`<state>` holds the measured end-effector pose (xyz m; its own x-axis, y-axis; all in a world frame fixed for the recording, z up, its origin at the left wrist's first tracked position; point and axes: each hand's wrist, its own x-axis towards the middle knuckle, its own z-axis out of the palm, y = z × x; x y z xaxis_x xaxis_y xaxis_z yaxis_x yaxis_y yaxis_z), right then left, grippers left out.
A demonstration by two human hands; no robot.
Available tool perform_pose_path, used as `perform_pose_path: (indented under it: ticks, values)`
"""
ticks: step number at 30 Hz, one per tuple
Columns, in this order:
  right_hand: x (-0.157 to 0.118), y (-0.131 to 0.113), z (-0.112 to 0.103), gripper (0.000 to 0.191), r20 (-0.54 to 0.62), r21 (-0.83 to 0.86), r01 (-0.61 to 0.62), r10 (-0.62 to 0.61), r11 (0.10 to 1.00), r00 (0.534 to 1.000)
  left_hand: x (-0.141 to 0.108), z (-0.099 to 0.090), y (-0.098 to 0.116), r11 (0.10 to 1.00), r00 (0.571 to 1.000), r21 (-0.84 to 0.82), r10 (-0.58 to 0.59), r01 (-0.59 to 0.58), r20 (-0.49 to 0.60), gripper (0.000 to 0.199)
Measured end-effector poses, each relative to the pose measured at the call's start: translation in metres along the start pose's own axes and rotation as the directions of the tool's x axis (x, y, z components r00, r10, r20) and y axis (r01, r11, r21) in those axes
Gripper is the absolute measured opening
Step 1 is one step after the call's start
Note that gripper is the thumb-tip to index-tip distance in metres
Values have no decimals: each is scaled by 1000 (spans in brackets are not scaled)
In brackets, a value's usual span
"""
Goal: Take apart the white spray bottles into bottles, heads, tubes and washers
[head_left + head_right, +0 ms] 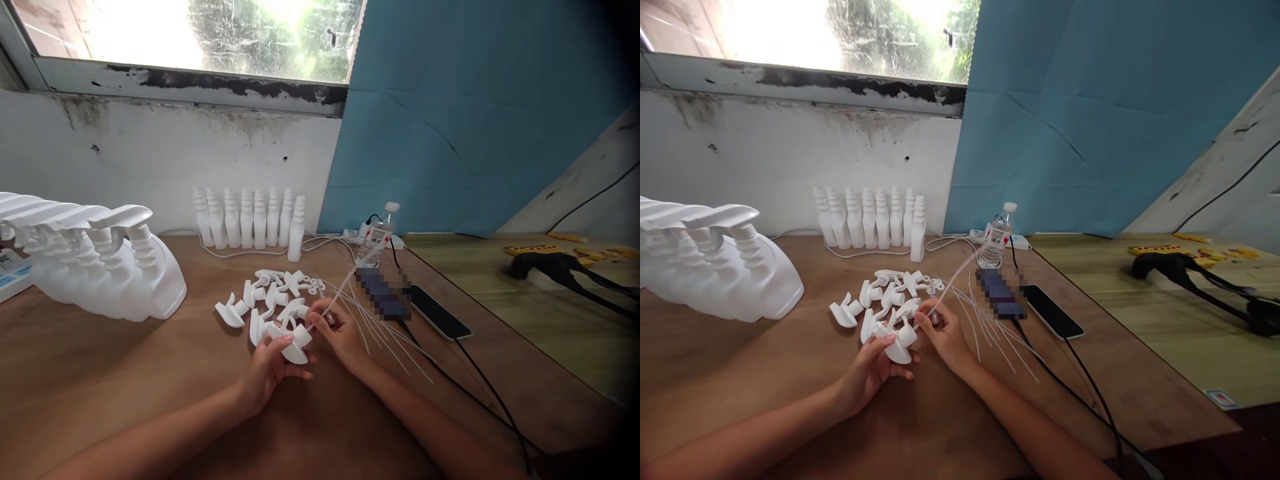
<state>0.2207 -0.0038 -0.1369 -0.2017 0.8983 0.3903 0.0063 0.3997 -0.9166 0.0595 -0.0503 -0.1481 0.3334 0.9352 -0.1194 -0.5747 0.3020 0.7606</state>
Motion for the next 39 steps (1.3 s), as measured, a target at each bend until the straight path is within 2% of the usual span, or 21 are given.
perform_pose_path:
  ticks: [5, 10, 11, 13, 14, 15, 17, 18, 19, 21, 22, 23, 25, 27, 28, 29, 31, 33, 35, 37, 39]
  values:
    - [-4, -2, -5, 37, 192, -267, 124, -73, 956, 979, 1, -1, 0, 994, 998, 98, -47, 43, 46, 31]
    - [-2, -6, -3, 39, 151, -423, 249, -204, 871, 967, 4, 4, 3, 983, 993, 161, -100, 88, 65, 33]
    - [1, -7, -6, 39, 115, -412, 233, -204, 881, 972, 4, 5, 4, 985, 994, 157, -88, 76, 70, 33]
    - [12, -10, -19, 36, -96, -327, 172, -214, 929, 972, 0, 6, 4, 986, 991, 149, -92, 78, 96, 34]
    - [19, -12, -31, 33, -255, -256, 139, -206, 957, 945, -3, 6, 3, 985, 986, 143, -112, 95, 120, 34]
    - [26, -15, -45, 33, -464, -168, 154, -216, 974, 859, -6, 5, 2, 983, 978, 137, -141, 120, 155, 34]
    - [38, -20, -77, 36, -577, -154, 181, -238, 971, 781, -10, 2, -2, 978, 949, 127, -193, 166, 248, 34]
    - [42, -23, -92, 39, -600, -167, 167, -234, 972, 765, -10, 1, -4, 978, 937, 116, -201, 174, 287, 34]
    - [45, -25, -105, 40, -588, -232, 61, -190, 971, 786, -9, 0, -5, 979, 930, 102, -198, 175, 310, 34]
    - [46, -27, -123, 37, -483, -449, -207, -41, 869, 875, -3, -1, -6, 984, 934, 70, -179, 166, 308, 37]
    - [46, -27, -127, 35, -429, -555, -323, 68, 766, 901, -1, -2, -5, 986, 943, 49, -169, 161, 287, 38]
    - [44, -27, -129, 33, -386, -639, -411, 191, 651, 903, 2, -2, -5, 987, 951, 30, -162, 160, 263, 38]
    - [41, -25, -128, 31, -339, -737, -516, 420, 438, 842, 5, -3, -3, 986, 962, -4, -161, 166, 220, 39]
    - [38, -25, -126, 34, -331, -791, -546, 558, 276, 761, 5, -5, -1, 984, 967, -33, -164, 173, 194, 38]
    - [36, -25, -124, 37, -332, -817, -530, 566, 228, 754, 4, -5, 0, 982, 967, -52, -168, 181, 189, 36]
    - [35, -26, -123, 40, -330, -841, -499, 534, 209, 778, 4, -6, 1, 978, 966, -78, -177, 194, 191, 34]
    - [32, -31, -119, 46, -311, -869, -419, 370, 262, 875, 3, -6, 3, 959, 956, -150, -207, 241, 209, 29]
    - [30, -38, -110, 46, -271, -856, -305, 139, 418, 952, 3, -5, 4, 932, 942, -216, -240, 291, 233, 23]
    - [27, -46, -98, 46, -231, -749, -170, -13, 640, 973, 4, -5, 5, 913, 933, -251, -261, 322, 248, 23]
    - [22, -53, -84, 52, -129, -508, -41, -29, 860, 991, 5, -6, 5, 907, 931, -264, -265, 329, 250, 28]
    - [16, -56, -71, 61, 29, -215, 23, -17, 976, 999, 6, -7, 5, 908, 935, -269, -258, 321, 245, 29]
